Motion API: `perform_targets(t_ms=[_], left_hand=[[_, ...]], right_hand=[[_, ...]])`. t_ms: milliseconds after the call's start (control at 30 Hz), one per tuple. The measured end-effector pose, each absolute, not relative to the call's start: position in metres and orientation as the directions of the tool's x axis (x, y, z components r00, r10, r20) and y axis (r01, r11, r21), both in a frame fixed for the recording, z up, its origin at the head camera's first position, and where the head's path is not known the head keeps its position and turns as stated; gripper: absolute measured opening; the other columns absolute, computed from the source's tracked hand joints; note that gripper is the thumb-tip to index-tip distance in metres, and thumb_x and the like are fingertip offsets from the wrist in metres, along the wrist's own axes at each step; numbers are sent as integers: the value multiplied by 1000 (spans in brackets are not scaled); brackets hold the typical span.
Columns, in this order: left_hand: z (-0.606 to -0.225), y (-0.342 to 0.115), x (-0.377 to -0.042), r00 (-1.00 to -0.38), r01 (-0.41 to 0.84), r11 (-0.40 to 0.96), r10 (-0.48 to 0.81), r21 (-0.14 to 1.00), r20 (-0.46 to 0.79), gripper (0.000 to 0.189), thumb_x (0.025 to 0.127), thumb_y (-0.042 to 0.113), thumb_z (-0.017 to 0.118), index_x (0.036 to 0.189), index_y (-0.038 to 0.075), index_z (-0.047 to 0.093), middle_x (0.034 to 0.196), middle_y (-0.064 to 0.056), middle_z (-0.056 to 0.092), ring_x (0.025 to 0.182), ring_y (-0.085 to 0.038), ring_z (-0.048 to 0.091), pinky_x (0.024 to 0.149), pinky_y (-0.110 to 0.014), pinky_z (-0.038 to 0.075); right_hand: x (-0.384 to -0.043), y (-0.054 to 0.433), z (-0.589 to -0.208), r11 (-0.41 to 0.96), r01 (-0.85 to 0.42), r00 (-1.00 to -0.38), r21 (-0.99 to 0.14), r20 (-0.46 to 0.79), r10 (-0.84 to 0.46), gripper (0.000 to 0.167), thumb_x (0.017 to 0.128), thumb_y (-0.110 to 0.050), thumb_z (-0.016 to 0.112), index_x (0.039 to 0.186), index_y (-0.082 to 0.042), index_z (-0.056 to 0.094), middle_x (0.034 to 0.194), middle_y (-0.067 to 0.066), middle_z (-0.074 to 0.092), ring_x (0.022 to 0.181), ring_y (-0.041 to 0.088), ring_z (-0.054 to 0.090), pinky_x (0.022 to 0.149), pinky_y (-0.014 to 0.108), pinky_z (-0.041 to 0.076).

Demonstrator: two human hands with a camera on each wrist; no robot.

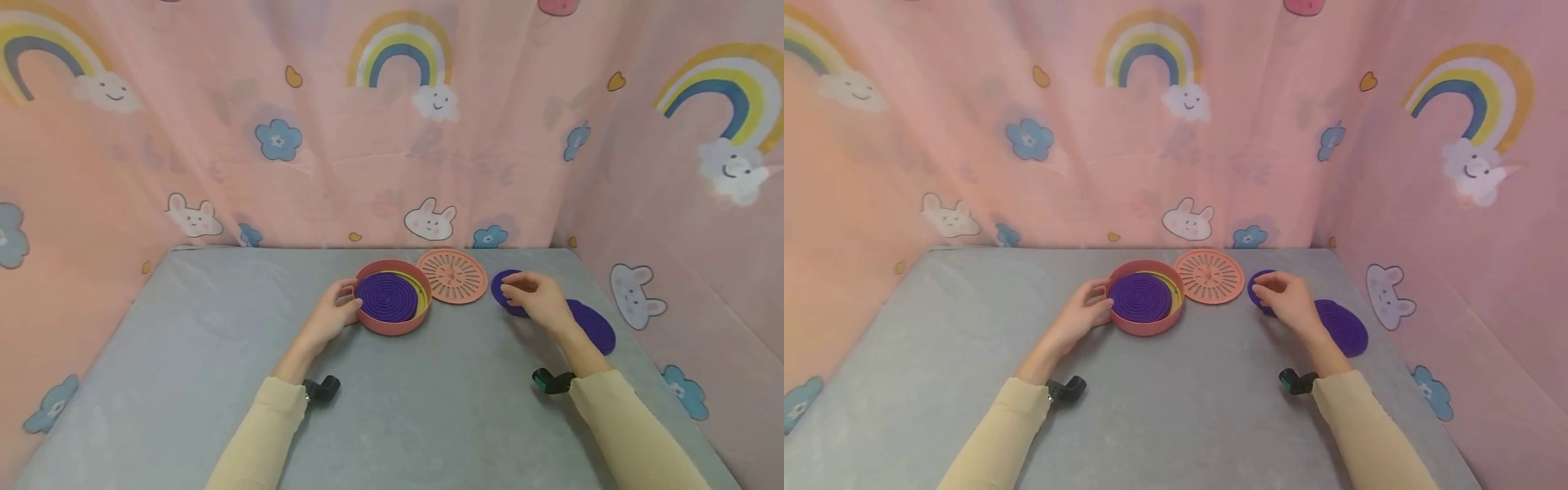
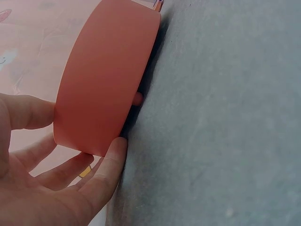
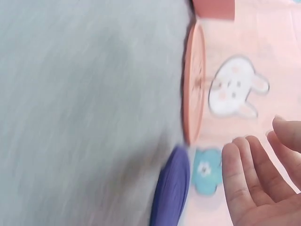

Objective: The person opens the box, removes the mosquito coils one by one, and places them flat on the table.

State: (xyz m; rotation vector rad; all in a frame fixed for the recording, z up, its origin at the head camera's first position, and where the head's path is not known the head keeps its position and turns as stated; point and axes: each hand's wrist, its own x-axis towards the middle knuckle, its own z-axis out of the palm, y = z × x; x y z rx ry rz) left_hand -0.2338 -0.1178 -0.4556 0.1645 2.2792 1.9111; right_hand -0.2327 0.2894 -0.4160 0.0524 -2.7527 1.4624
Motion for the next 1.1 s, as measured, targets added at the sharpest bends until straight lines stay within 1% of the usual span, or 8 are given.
perform_targets(t_ms=[100,233,367,467,600,733,933,1100], left_hand=[[-455,-117,-235,-980,-24,170,192,985,-57,49,103,14,59,150,11,45,155,-21,38,139,-38,47,96,-43,56],[-455,-117,-235,-980,-24,174,191,984,-57,48,103,14,59,149,11,46,154,-21,39,138,-38,47,96,-43,56],[-455,-116,-235,-980,-21,180,189,983,-56,48,103,14,59,149,11,46,154,-21,39,138,-38,48,96,-43,56],[-454,-116,-234,-981,-25,181,187,983,-59,49,103,14,59,150,10,45,154,-21,39,138,-38,48,96,-43,56],[-454,-117,-233,-982,-32,184,179,982,-66,48,103,14,59,150,10,46,154,-21,39,138,-38,48,96,-43,56],[-454,-117,-233,-982,-35,184,175,982,-68,48,103,13,59,149,11,46,154,-21,39,138,-38,48,96,-42,56],[-454,-116,-232,-982,-41,176,174,984,-72,49,102,13,60,149,11,46,154,-21,39,137,-37,48,95,-42,57],[-454,-116,-233,-982,-40,171,173,985,-70,49,102,12,60,149,11,46,154,-22,39,137,-38,48,95,-43,57]], right_hand=[[-238,272,-414,558,-50,-999,-829,33,-41,42,103,-25,63,132,4,61,127,24,64,107,40,68,91,48,58],[-244,251,-413,548,-74,-996,-833,38,-76,38,103,-22,62,132,2,62,127,24,64,109,42,66,92,54,56],[-250,233,-411,532,-96,-994,-841,49,-101,35,102,-20,64,129,3,64,127,22,65,114,39,63,93,51,55],[-254,219,-410,515,-112,-991,-850,58,-120,34,101,-21,65,126,2,66,126,20,66,114,34,64,92,47,56],[-259,202,-408,489,-159,-983,-858,92,-157,32,101,-22,67,124,0,68,120,17,70,103,32,67,85,40,58],[-261,182,-407,524,-213,-975,-824,142,-173,28,99,-22,70,119,-2,71,111,13,71,98,30,67,80,35,56],[-265,154,-403,556,-240,-967,-796,148,-206,25,97,-18,71,116,-2,72,112,11,71,106,28,65,91,43,56],[-271,137,-402,598,-243,-961,-764,106,-255,26,99,-23,69,118,-6,72,116,9,70,113,28,63,97,47,53]])
